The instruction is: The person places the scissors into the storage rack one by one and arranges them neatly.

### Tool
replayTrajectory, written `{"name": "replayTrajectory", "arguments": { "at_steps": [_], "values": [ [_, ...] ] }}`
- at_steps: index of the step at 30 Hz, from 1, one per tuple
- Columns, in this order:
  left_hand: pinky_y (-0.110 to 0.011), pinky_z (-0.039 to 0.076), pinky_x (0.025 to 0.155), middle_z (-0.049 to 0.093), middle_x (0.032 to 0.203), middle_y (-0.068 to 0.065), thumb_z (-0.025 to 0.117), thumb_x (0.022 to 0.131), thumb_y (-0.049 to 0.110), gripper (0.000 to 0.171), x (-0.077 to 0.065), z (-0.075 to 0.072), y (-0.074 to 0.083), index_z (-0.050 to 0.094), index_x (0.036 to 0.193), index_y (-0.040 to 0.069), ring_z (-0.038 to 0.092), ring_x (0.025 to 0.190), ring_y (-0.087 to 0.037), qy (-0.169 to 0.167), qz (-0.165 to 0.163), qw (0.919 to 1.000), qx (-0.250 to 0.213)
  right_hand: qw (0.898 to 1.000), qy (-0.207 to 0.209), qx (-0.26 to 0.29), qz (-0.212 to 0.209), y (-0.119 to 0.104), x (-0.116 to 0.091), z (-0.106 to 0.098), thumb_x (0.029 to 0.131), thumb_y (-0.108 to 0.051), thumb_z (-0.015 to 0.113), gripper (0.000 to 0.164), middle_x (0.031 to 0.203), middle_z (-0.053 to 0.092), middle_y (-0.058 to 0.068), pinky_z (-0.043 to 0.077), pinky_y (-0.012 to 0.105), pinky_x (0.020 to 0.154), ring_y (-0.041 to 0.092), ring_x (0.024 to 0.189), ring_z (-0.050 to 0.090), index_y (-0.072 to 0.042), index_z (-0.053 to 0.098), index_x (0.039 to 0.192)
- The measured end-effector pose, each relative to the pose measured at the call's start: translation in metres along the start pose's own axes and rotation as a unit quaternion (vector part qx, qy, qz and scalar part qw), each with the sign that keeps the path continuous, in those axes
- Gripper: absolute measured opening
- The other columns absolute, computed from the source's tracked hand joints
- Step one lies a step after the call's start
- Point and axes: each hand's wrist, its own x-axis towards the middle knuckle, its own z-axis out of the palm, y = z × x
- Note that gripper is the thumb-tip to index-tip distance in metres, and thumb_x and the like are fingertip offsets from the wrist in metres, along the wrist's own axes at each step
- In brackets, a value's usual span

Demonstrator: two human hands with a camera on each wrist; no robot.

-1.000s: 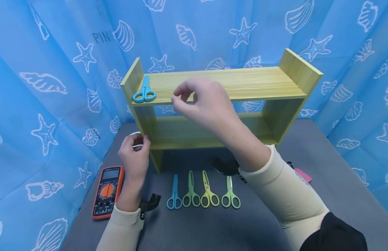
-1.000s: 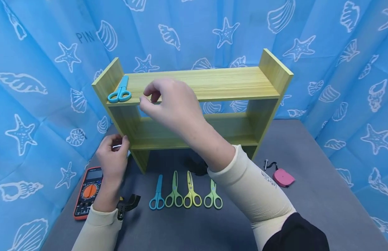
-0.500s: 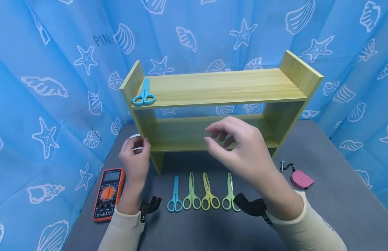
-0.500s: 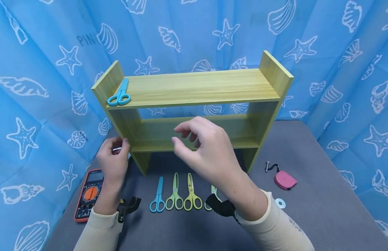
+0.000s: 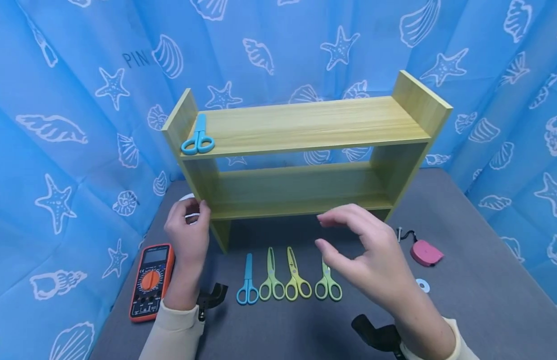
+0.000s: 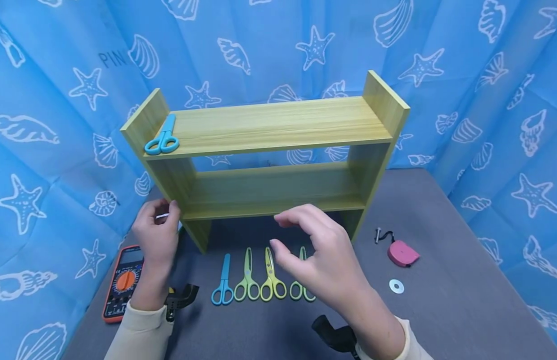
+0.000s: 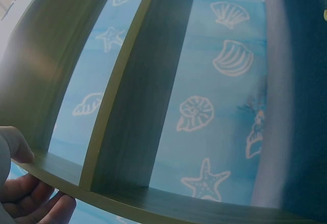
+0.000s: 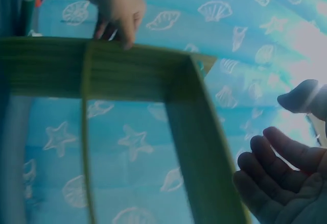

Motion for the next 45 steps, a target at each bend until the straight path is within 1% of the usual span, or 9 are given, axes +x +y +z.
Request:
{"name": "replayTrajectory", "arguments": {
  "at_steps": [4,11,19,24,28,34,40,43,45],
  "values": [
    [-0.012,0.051,0.074,0.066,0.094,-0.023,0.065,0.092,-0.008,0.009,0.0,0.0,-0.002,0.069,0.098,-0.013,0.063,0.083,-0.015,0.005,0.006,0.9999,0.009,1.0,0.002,-0.001,0.005,0.013,-0.017,0.002,0.073,-0.001,0.088,0.047,0.111,0.07,-0.006,0.048,0.016,0.092,0.014,0.101,0.065,-0.013,0.073,0.115],
    [-0.012,0.051,0.074,0.066,0.093,-0.025,0.065,0.091,-0.01,0.008,0.0,0.0,0.001,0.069,0.097,-0.014,0.062,0.083,-0.014,0.008,0.011,0.9999,-0.002,0.998,-0.008,-0.003,0.054,0.042,-0.049,0.015,0.073,0.001,0.088,0.051,0.112,0.068,-0.007,0.048,0.013,0.092,0.012,0.1,0.063,-0.016,0.072,0.119],
    [-0.015,0.052,0.074,0.065,0.094,-0.028,0.066,0.091,-0.012,0.009,-0.001,-0.001,-0.004,0.068,0.099,-0.016,0.063,0.084,-0.016,-0.001,0.011,0.9999,-0.004,0.991,-0.011,-0.029,0.132,0.082,-0.09,0.045,0.074,0.006,0.085,0.04,0.1,0.068,-0.008,0.055,0.022,0.073,0.013,0.085,0.063,-0.011,0.074,0.108],
    [-0.015,0.052,0.073,0.067,0.095,-0.023,0.067,0.092,-0.007,0.009,-0.002,0.001,-0.026,0.07,0.099,-0.011,0.063,0.084,-0.014,0.002,0.008,1.0,-0.002,0.97,-0.049,-0.061,0.232,0.1,-0.107,0.058,0.079,0.001,0.083,0.028,0.093,0.068,-0.002,0.053,0.028,0.067,0.012,0.077,0.06,-0.008,0.076,0.104],
    [-0.017,0.054,0.074,0.068,0.096,-0.016,0.068,0.094,-0.001,0.01,-0.003,0.0,-0.037,0.072,0.101,-0.007,0.064,0.086,-0.013,-0.004,0.003,1.0,-0.008,0.949,-0.091,-0.098,0.284,0.112,-0.114,0.064,0.082,-0.005,0.079,0.019,0.086,0.065,-0.003,0.047,0.03,0.065,0.011,0.073,0.055,-0.007,0.077,0.101],
    [-0.017,0.055,0.075,0.069,0.097,-0.011,0.068,0.096,0.005,0.012,-0.003,0.001,-0.039,0.073,0.102,-0.004,0.065,0.087,-0.011,-0.007,0.004,0.9999,-0.007,0.929,-0.145,-0.132,0.313,0.129,-0.121,0.072,0.08,-0.009,0.078,0.01,0.078,0.061,-0.006,0.049,0.037,0.066,0.012,0.072,0.056,-0.012,0.078,0.089],
    [-0.017,0.055,0.075,0.07,0.098,-0.011,0.069,0.095,0.005,0.012,-0.002,0.0,-0.039,0.074,0.103,-0.003,0.065,0.087,-0.013,-0.005,0.005,0.9999,-0.011,0.91,-0.174,-0.137,0.351,0.132,-0.119,0.08,0.079,-0.008,0.078,0.005,0.071,0.062,-0.007,0.048,0.035,0.059,0.01,0.065,0.055,-0.013,0.077,0.08],
    [-0.017,0.054,0.075,0.07,0.098,-0.011,0.069,0.095,0.005,0.011,-0.002,0.0,-0.039,0.074,0.103,-0.002,0.065,0.087,-0.013,-0.006,0.007,0.9999,-0.009,0.907,-0.176,-0.132,0.359,0.13,-0.118,0.08,0.079,-0.008,0.077,0.005,0.068,0.063,-0.007,0.049,0.035,0.057,0.01,0.062,0.055,-0.012,0.075,0.077],
    [-0.017,0.055,0.075,0.07,0.098,-0.01,0.069,0.095,0.005,0.011,-0.002,0.0,-0.04,0.073,0.103,-0.002,0.065,0.087,-0.013,-0.006,0.007,0.9999,-0.005,0.91,-0.172,-0.133,0.354,0.129,-0.118,0.079,0.077,-0.006,0.076,0.007,0.067,0.063,-0.008,0.048,0.033,0.058,0.01,0.061,0.054,-0.012,0.074,0.075]
  ]
}}
